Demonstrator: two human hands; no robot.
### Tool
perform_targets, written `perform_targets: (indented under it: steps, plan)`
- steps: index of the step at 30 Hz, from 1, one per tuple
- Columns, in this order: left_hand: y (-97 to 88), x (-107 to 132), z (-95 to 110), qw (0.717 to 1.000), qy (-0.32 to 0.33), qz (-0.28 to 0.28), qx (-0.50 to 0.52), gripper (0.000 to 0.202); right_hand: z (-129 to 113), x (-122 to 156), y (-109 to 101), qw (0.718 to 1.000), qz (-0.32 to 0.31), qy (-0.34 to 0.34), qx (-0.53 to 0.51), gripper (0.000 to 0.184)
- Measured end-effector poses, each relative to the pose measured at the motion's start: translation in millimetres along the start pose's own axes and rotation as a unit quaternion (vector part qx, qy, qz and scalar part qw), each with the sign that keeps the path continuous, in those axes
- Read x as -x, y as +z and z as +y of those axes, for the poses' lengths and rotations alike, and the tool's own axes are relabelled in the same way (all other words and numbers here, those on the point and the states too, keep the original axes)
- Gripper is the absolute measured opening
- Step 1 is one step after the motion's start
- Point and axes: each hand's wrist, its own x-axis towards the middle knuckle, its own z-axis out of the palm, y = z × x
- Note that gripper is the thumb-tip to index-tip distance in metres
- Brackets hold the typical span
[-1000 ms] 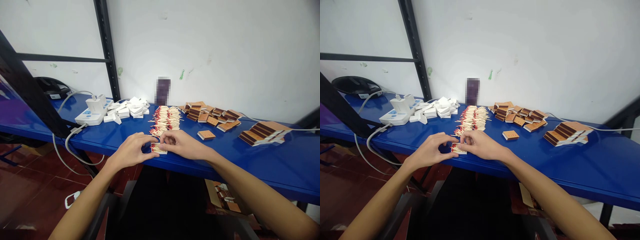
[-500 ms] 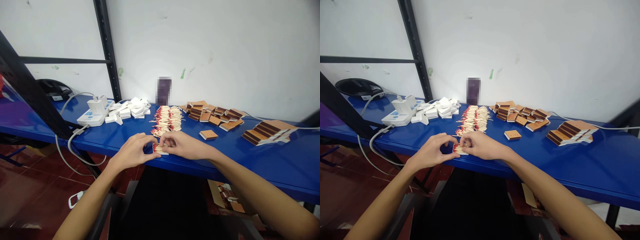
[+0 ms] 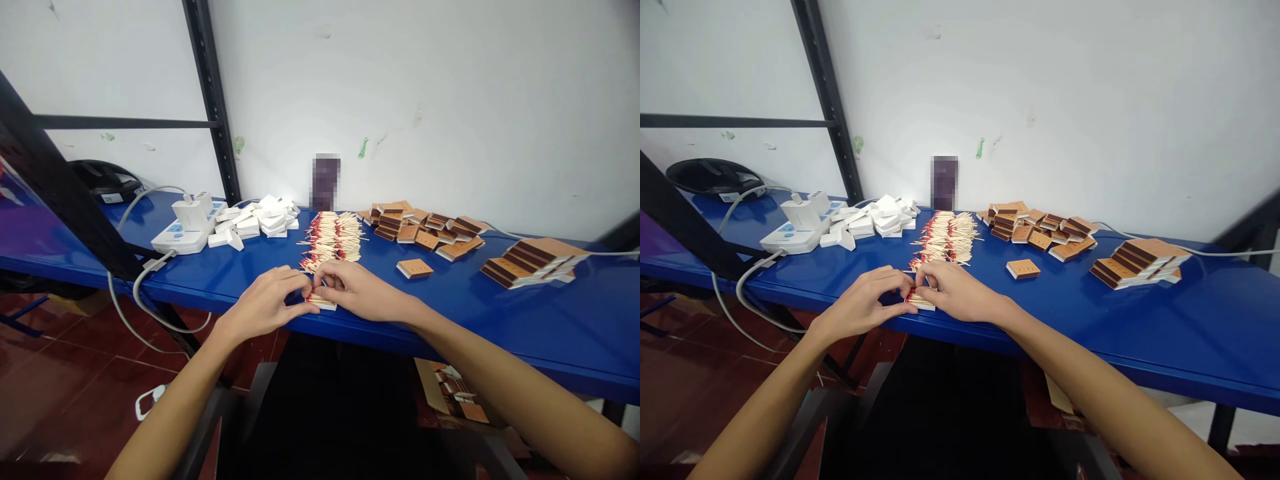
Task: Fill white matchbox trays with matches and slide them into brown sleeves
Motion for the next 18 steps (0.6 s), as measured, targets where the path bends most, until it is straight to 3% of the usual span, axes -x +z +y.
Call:
perform_targets:
  steps: [4,7,11,14,18]
  plan:
    - [-0.3,0,1,1.000,-0.008,-0.004,-0.004,0.026,-3,7,-7,1.000,0.023,0.016,0.000,0.015]
    - [-0.3,1,2,1.000,-0.022,0.002,-0.008,0.027,5,26,-26,0.993,0.082,0.033,0.078,0.016]
    - [-0.3,2,4,0.999,-0.028,0.026,-0.009,0.036,49,63,-55,0.931,0.151,0.090,0.321,0.033]
    - [-0.2,2,4,1.000,-0.003,0.027,-0.009,0.032,94,87,-68,0.910,0.108,0.132,0.377,0.051]
    - [0.4,1,3,1.000,0.019,0.016,-0.006,0.022,126,103,-70,0.933,0.035,0.142,0.330,0.058]
